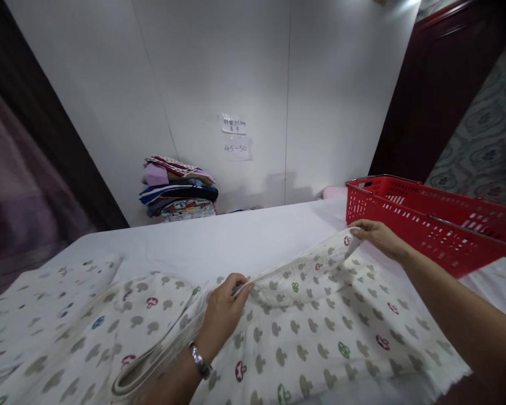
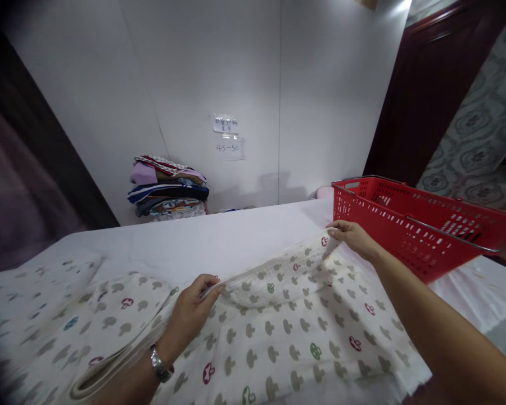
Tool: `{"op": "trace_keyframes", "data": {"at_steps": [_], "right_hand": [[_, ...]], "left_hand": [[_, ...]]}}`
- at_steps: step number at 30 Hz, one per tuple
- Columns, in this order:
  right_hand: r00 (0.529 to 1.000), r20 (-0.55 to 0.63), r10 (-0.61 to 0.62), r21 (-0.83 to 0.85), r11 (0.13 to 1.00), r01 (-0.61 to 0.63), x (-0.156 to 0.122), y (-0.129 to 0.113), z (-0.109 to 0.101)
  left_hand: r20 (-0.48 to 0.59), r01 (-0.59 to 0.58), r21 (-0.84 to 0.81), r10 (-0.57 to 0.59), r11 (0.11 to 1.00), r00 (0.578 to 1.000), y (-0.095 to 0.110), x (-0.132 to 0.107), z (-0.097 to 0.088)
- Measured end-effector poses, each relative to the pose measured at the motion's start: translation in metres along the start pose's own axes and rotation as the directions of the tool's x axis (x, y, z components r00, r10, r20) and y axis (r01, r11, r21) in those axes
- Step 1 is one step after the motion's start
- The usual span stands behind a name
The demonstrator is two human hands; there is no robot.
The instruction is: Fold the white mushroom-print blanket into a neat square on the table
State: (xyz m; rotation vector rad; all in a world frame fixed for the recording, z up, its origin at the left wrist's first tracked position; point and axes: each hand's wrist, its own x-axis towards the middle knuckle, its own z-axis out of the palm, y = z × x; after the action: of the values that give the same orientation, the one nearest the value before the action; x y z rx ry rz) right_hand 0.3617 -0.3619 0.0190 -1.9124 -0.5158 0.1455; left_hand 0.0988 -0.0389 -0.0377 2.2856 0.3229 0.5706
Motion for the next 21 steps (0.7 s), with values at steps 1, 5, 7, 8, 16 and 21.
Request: {"op": "trace_keyframes", "data": {"at_steps": [1, 5, 7, 8, 16, 21], "right_hand": [[1.0, 0.008, 0.01, -0.013, 1.0, -0.01, 0.0, 0.0, 0.0], [0.995, 0.091, 0.044, -0.07, 0.997, -0.038, 0.0, -0.001, -0.002], [0.988, 0.147, 0.038, -0.08, 0.996, -0.026, 0.0, -0.001, -0.003], [0.985, 0.17, 0.032, -0.08, 0.997, -0.019, 0.0, -0.001, -0.004], [0.99, 0.14, 0.024, -0.079, 0.997, -0.013, -0.006, -0.006, -0.01], [0.997, 0.072, 0.018, -0.03, 0.999, -0.016, -0.01, -0.005, -0.013]], "left_hand": [[-0.011, 0.004, -0.009, -0.004, 1.0, 1.0, -0.002, 0.0, 0.001], [0.021, -0.001, 0.004, 0.001, 1.0, 1.0, -0.007, 0.003, 0.003], [0.082, -0.021, 0.05, 0.017, 0.999, 0.996, -0.008, 0.004, 0.003], [0.11, -0.028, 0.076, 0.02, 0.997, 0.994, -0.008, 0.005, 0.003], [0.16, 0.027, 0.122, -0.047, 0.992, 0.986, 0.009, 0.003, -0.002], [0.132, -0.019, 0.093, 0.007, 0.995, 0.991, 0.018, 0.004, -0.006]]}}
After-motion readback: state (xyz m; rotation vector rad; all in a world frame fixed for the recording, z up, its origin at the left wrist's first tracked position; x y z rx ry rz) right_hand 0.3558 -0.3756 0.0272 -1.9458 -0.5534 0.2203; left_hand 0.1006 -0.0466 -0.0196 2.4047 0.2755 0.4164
